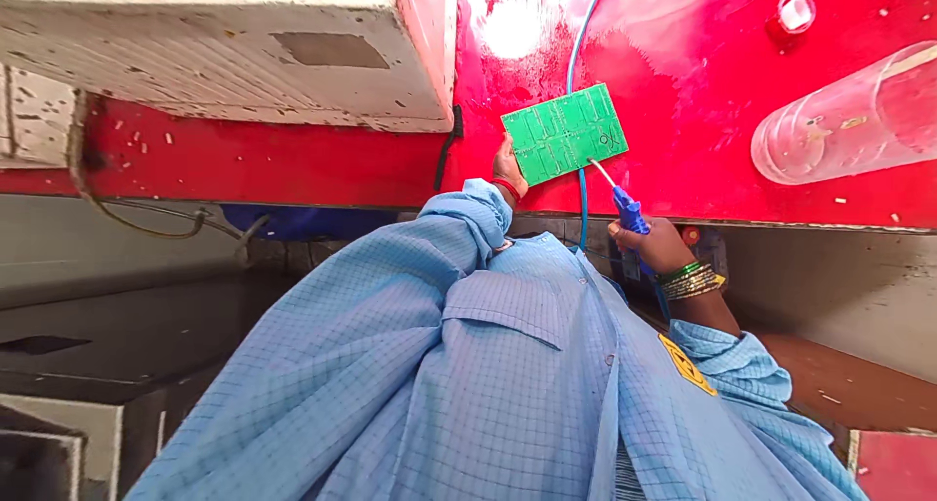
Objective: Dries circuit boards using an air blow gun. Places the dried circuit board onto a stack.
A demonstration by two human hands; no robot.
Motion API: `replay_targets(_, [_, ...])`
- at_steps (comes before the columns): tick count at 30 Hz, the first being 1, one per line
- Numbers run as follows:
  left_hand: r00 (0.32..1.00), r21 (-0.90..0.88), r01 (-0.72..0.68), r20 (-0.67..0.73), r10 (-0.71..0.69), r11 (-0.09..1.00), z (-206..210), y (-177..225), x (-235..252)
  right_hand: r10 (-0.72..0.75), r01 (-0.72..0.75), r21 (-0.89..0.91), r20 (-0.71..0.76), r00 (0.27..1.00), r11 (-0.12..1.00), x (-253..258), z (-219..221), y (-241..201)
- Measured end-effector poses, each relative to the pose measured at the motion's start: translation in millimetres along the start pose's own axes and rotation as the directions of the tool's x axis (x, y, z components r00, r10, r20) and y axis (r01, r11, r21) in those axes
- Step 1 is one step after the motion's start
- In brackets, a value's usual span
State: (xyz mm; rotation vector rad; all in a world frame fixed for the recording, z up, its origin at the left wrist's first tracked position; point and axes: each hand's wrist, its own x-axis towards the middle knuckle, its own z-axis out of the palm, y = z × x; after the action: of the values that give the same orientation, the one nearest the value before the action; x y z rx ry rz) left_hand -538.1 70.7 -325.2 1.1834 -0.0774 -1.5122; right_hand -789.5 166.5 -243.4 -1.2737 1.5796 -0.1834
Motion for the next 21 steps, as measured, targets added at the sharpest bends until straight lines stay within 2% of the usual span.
replay_targets(4, [1.000, 0.027, -0.008, -0.003, 0.008, 1.000, 0.6, -0.8, -1.2, -0.056, 0.063, -0.042, 0.153, 0.987, 0.997, -15.1, 18.8, -11.1])
replay_targets(7, [1.000, 0.043, 0.012, 0.000, -0.012, 0.999, -2.4, -3.6, 4.7, -0.088, 0.097, -0.034, 0.214, 0.973, 0.995, -19.4, 24.4, -16.1])
replay_targets(10, [0.999, 0.070, 0.044, -0.014, -0.043, 0.997, -4.1, -5.1, 7.3, -0.083, 0.093, -0.041, 0.196, 0.977, 0.995, -18.2, 18.7, -15.1])
replay_targets(14, [0.999, 0.145, 0.050, -0.024, -0.047, 0.988, -2.3, -3.8, 4.1, 0.005, 0.002, -0.081, 0.078, 0.997, 0.997, -14.3, 9.5, -7.8])
replay_targets(16, [0.999, 0.188, 0.039, -0.036, -0.033, 0.981, -1.0, -4.4, 2.8, 0.026, -0.018, -0.098, 0.082, 0.996, 0.995, -16.0, 10.4, -8.5])
replay_targets(18, [0.998, 0.216, 0.032, -0.057, -0.021, 0.976, 1.1, -5.4, 0.7, -0.012, 0.026, -0.097, 0.141, 0.990, 0.995, -20.0, 13.5, -12.0])
replay_targets(21, [0.997, 0.271, -0.001, -0.073, 0.021, 0.963, 10.3, 2.1, -8.3, -0.146, 0.156, -0.038, 0.192, 0.970, 0.987, -29.3, 15.2, -21.2])
